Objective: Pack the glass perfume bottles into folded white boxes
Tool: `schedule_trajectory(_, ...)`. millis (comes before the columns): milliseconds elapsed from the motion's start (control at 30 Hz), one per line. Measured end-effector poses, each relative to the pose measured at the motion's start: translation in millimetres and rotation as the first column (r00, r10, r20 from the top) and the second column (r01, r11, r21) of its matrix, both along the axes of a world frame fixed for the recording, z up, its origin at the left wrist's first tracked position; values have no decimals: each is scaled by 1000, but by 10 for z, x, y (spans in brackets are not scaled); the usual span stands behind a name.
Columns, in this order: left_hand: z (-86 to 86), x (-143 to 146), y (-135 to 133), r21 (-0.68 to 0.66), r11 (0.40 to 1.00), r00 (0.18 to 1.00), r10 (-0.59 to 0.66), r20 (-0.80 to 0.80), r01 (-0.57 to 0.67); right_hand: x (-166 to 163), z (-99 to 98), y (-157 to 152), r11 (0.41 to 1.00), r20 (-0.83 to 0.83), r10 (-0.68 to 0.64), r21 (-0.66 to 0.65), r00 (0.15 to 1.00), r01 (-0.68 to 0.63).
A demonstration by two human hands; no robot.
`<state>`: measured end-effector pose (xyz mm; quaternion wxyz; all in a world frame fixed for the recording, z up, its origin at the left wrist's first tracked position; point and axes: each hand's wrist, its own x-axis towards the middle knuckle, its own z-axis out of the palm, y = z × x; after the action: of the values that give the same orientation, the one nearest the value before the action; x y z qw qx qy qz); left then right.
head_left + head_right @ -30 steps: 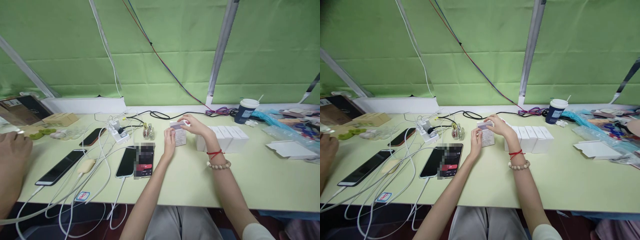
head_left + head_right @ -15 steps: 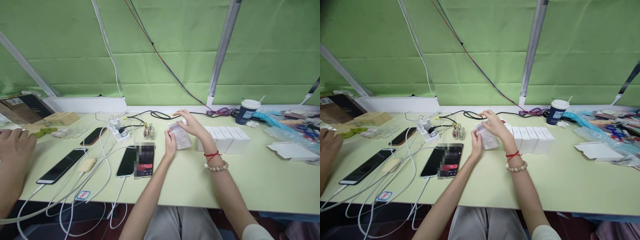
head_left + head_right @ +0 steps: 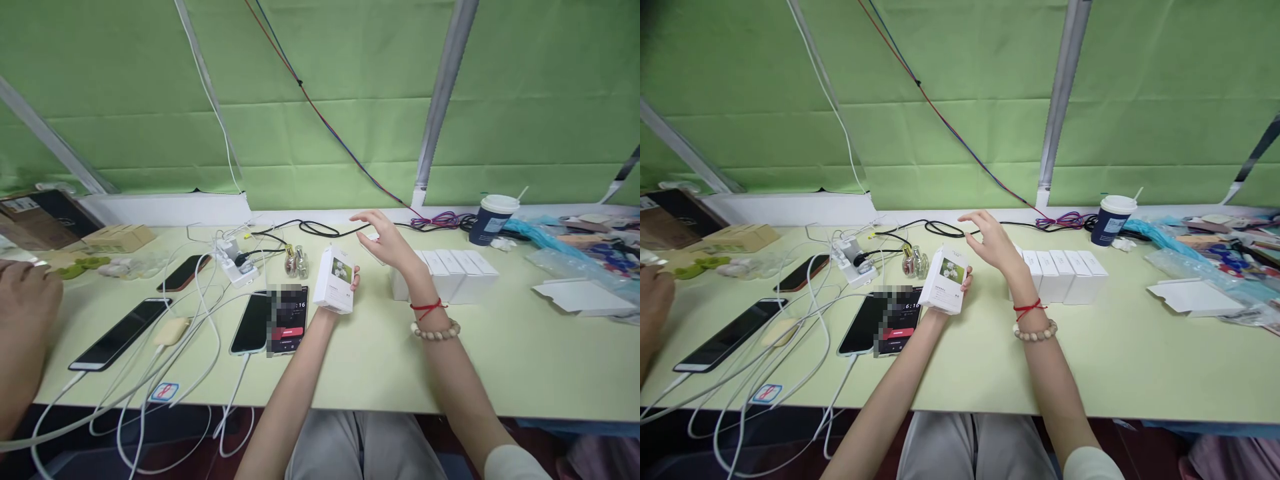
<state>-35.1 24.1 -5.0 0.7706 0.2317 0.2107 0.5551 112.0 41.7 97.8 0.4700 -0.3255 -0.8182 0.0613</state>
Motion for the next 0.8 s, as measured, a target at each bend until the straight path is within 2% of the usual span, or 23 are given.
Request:
schedule_trajectory(133, -73, 100, 122, -186, 981, 995, 42, -91, -59, -66, 2, -8, 1000, 21, 24, 1, 999, -24)
schedule_trajectory(267, -194, 212, 208, -252, 960, 991, 101, -85, -119, -202, -50, 6, 999, 94, 52, -17, 994, -50)
schedule_trajectory(433, -258, 200, 147, -226, 971, 997, 65, -38, -72, -360, -140, 2, 998, 212, 31, -63, 977, -18)
schedule_trajectory(533, -275, 183, 108, -163, 986, 999, -42, -29, 37, -408, -149, -20, 996, 241, 22, -89, 970, 0)
schedule_trajectory(633, -288, 237, 110, -135, 983, 982, -143, -121, 126, -443, -144, -33, 994, 249, 35, -111, 968, -7)
schedule_trajectory(733, -258, 323, 104, -163, 980, 967, -151, -205, 118, -495, -149, -36, 990, 265, 60, -138, 962, -24)
schedule_trajectory(800, -211, 357, 72, -136, 989, 971, -91, -221, 62, -550, -159, -35, 985, 288, 80, -170, 954, -32)
